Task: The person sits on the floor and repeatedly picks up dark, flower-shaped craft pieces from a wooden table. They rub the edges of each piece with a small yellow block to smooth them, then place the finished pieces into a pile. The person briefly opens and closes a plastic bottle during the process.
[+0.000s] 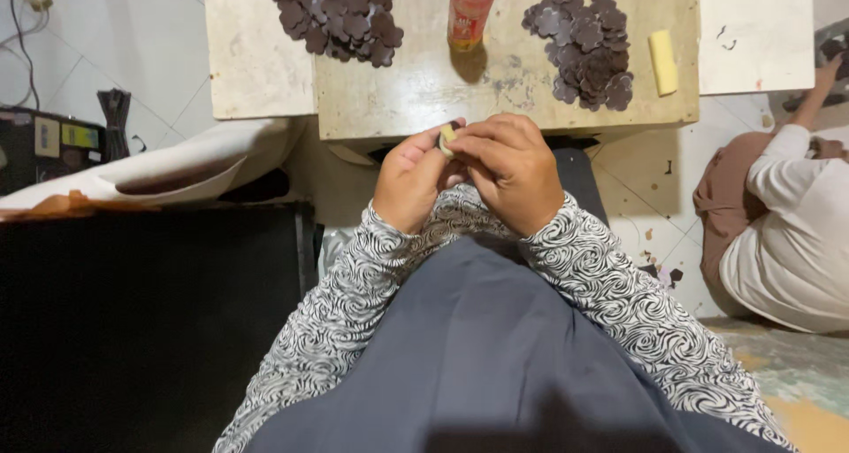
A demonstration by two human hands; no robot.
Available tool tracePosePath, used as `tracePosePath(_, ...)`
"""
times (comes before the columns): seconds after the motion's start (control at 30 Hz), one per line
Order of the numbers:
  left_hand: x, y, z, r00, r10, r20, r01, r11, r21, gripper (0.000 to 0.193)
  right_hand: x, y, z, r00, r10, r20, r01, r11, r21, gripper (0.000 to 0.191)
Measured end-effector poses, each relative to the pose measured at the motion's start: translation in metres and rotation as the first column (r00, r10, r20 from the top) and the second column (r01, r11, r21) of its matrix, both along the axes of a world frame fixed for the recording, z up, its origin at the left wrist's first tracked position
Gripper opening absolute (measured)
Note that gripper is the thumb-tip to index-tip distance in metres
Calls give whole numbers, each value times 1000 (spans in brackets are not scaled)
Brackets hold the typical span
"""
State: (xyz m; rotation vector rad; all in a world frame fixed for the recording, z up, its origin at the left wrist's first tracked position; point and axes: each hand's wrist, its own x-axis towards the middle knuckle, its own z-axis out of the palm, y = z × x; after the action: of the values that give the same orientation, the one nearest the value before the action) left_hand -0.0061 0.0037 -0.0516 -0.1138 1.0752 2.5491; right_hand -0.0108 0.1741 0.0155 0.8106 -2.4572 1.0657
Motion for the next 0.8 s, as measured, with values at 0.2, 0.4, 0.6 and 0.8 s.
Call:
tracePosePath(0.2, 2, 13, -9, 998, 9, -70, -10, 1000, -26, 34, -4, 0, -4, 982, -141, 128, 158, 979, -133, 19)
tracePosePath(0.4, 4, 13, -17, 993, 26, -114, -38, 994, -105, 33, 0, 1, -6, 997, -54, 53, 58, 996, -68, 20)
tracePosePath(0.6, 2, 15, -11, 996, 14, -91, -24, 993, -114, 35, -1, 2, -6, 993, -51, 110, 62, 993, -99, 19)
tracePosePath(0.8, 5, 14, -11, 985, -2, -171, -35, 977, -210, 35, -2, 4, -5, 979, -94, 184, 115, 987, -110, 16)
